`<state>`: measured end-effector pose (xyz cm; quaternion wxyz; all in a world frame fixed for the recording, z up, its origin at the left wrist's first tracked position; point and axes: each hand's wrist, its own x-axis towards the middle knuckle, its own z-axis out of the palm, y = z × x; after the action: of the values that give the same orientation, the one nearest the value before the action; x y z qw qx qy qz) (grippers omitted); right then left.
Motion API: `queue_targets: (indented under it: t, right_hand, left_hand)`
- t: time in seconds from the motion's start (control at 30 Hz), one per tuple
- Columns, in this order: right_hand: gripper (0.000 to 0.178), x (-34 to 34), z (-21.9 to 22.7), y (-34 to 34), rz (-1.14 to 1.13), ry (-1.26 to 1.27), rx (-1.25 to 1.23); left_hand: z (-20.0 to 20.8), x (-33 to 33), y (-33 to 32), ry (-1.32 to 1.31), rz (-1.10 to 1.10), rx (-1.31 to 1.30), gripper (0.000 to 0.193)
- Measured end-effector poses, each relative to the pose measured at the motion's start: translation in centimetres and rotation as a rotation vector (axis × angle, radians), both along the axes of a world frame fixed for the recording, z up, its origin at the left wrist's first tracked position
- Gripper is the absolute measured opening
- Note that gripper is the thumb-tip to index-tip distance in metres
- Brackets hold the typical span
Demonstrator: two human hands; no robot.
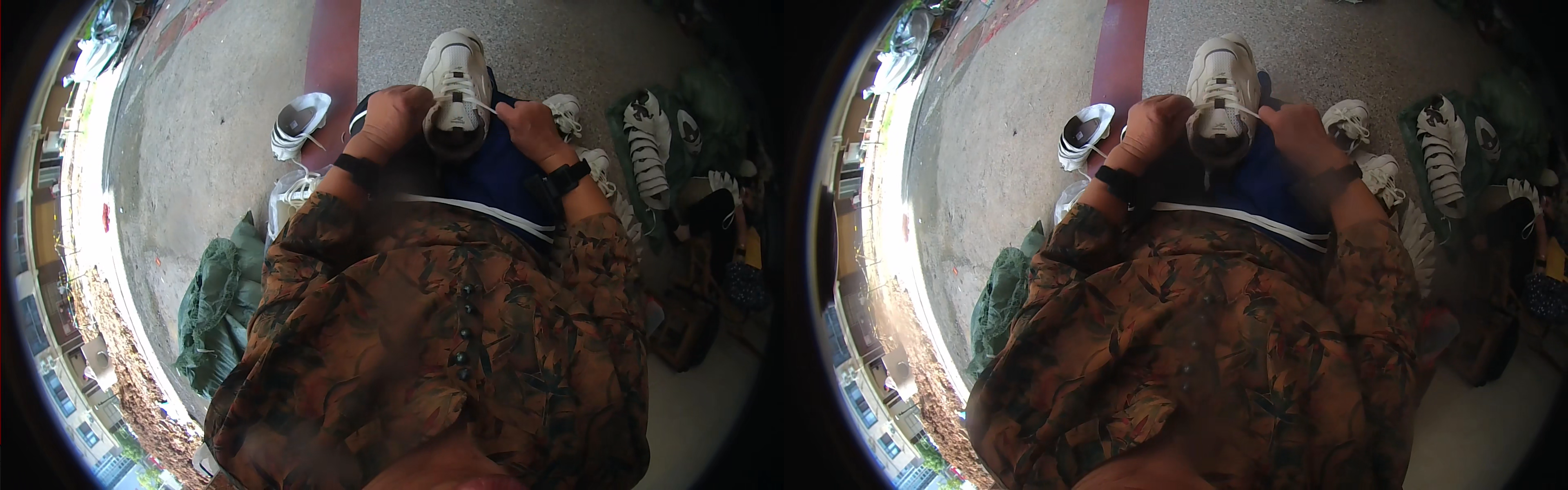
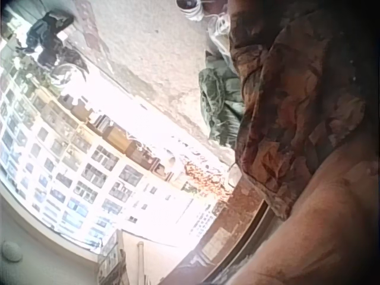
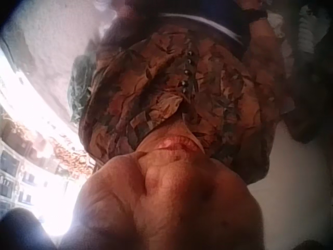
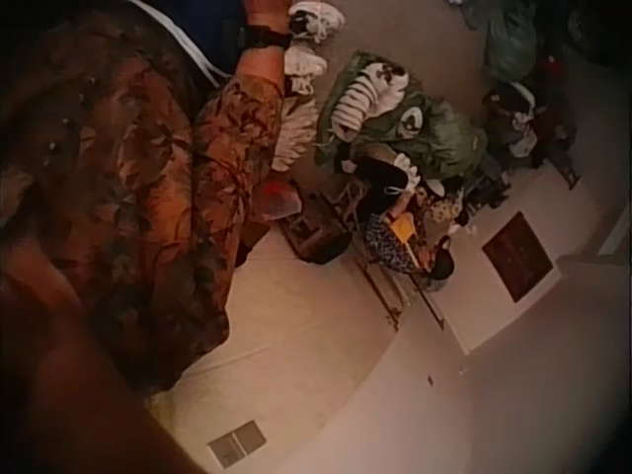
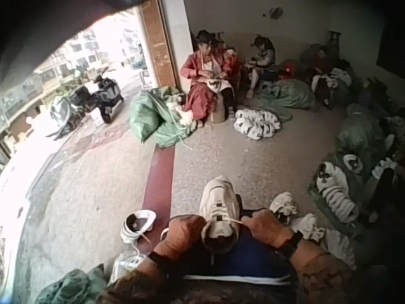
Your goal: The person sits on the ground and threads white shoelaces through the eyelets of a white sneaker resting on their lap. They pull the laces through the holes and adjust the tension repeatedly, working on the shoe's upper section.
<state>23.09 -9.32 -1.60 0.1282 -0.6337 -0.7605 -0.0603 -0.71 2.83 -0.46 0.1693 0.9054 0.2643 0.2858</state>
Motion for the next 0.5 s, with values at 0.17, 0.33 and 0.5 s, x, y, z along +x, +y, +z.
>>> queue_targets:
  t: [0.17,0.33,0.5]
  right_hand:
    - [0.007,1.1,0.3,-4.2,-0.152,0.367,-0.032]
    - [0.010,3.8,-0.2,-9.1,-0.336,0.782,0.044]
    - [0.014,10.3,-3.0,-15.5,-0.537,0.925,0.022]
  left_hand:
    - [0.2,-4.9,1.6,0.059,0.012,-0.036,0.003]
    - [-3.6,-11.1,3.2,-0.041,0.078,-0.386,0.005]
    - [-5.1,-19.2,3.3,-0.149,0.195,-0.791,0.006]
